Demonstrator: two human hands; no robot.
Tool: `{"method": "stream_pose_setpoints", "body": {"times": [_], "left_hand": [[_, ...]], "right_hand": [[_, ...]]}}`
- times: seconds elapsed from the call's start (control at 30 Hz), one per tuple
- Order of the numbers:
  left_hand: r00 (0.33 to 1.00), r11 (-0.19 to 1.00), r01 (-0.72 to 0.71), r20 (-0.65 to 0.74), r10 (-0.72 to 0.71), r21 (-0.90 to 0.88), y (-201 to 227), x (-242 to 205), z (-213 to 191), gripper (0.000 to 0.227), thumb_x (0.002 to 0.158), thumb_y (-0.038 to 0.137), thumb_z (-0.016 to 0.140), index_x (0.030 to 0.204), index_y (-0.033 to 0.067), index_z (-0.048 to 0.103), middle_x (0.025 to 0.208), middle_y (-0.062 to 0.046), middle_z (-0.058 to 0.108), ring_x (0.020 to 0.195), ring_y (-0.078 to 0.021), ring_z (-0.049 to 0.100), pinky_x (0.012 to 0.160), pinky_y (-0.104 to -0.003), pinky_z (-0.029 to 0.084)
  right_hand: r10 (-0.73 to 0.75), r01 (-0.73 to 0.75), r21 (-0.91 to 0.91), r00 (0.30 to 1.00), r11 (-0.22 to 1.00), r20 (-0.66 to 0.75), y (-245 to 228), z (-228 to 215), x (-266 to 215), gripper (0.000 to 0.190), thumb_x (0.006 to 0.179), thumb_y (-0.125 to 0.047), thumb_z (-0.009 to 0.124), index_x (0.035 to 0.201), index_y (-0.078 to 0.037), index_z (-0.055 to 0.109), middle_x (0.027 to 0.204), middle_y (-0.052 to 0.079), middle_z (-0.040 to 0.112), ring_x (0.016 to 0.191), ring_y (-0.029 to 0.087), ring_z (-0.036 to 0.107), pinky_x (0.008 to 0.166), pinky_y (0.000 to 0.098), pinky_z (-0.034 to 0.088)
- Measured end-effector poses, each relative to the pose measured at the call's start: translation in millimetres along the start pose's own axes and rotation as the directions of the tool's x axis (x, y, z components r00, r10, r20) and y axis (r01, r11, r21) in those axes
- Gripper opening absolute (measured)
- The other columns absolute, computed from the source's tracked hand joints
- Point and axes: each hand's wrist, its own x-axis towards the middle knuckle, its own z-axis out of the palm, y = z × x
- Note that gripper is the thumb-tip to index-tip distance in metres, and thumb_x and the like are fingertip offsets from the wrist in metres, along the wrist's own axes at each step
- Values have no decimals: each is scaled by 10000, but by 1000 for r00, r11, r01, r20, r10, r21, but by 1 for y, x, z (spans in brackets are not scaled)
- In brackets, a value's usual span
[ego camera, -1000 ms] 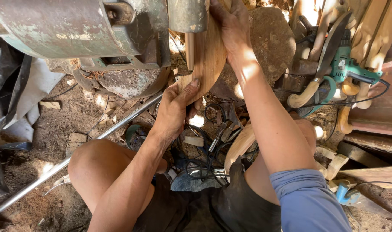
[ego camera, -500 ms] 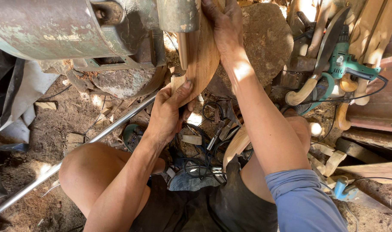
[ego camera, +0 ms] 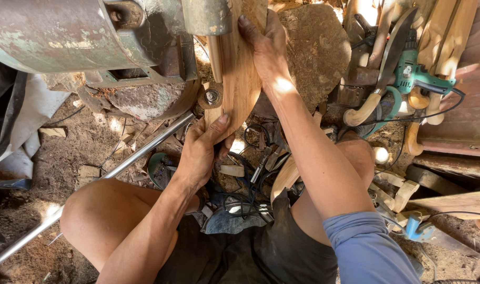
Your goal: The person uses a handheld electric planer to smooth a piece of wood, then switches to a belt sander to further shape and smooth the edges. The person repeatedly turns and repositions the wood to work on different sides.
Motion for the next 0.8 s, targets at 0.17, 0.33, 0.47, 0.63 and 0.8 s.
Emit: {"method": "stream_pose_setpoints", "body": {"times": [0.17,0.33,0.47,0.63,0.8], "left_hand": [[998,998,56,-27,-56,-3,-12,-9,-2,340,996,365,612,855,57,580,614,-31,578,479,-108,470,407,-257,319],[1000,995,18,17,-17,-93,-24,-22,-1,334,1008,356,628,903,40,605,652,-47,586,530,-118,489,497,-263,397],[999,996,37,1,-37,-79,-32,-33,-1,314,1001,349,624,915,47,607,664,-42,594,530,-118,490,488,-264,393],[999,997,35,37,-32,-73,-39,-44,1,340,1027,350,597,910,31,602,665,-53,598,530,-122,500,477,-260,391],[999,996,17,53,-13,-84,-46,-52,6,305,1025,352,580,961,54,598,695,-43,603,564,-115,517,495,-261,407]], "right_hand": [[0,0,-1,1000,1000,-26,-7,6,-15,553,990,-234,729,1389,52,475,1375,253,665,1347,340,620,1230,488,430],[120,-125,-50,988,991,-95,-11,13,-30,549,921,-183,741,1363,38,500,1381,249,643,1372,377,569,1214,530,369],[160,-173,-75,974,982,-160,-13,15,-43,622,839,-205,766,1353,29,506,1378,257,640,1385,379,524,1217,544,292],[129,-138,-89,987,986,-96,-23,17,-59,590,888,-246,721,1372,25,520,1391,247,642,1376,374,538,1215,551,334],[220,-240,-160,967,958,-129,-36,16,-74,586,889,-314,718,1347,7,546,1303,228,671,1285,358,579,1153,538,399]]}}
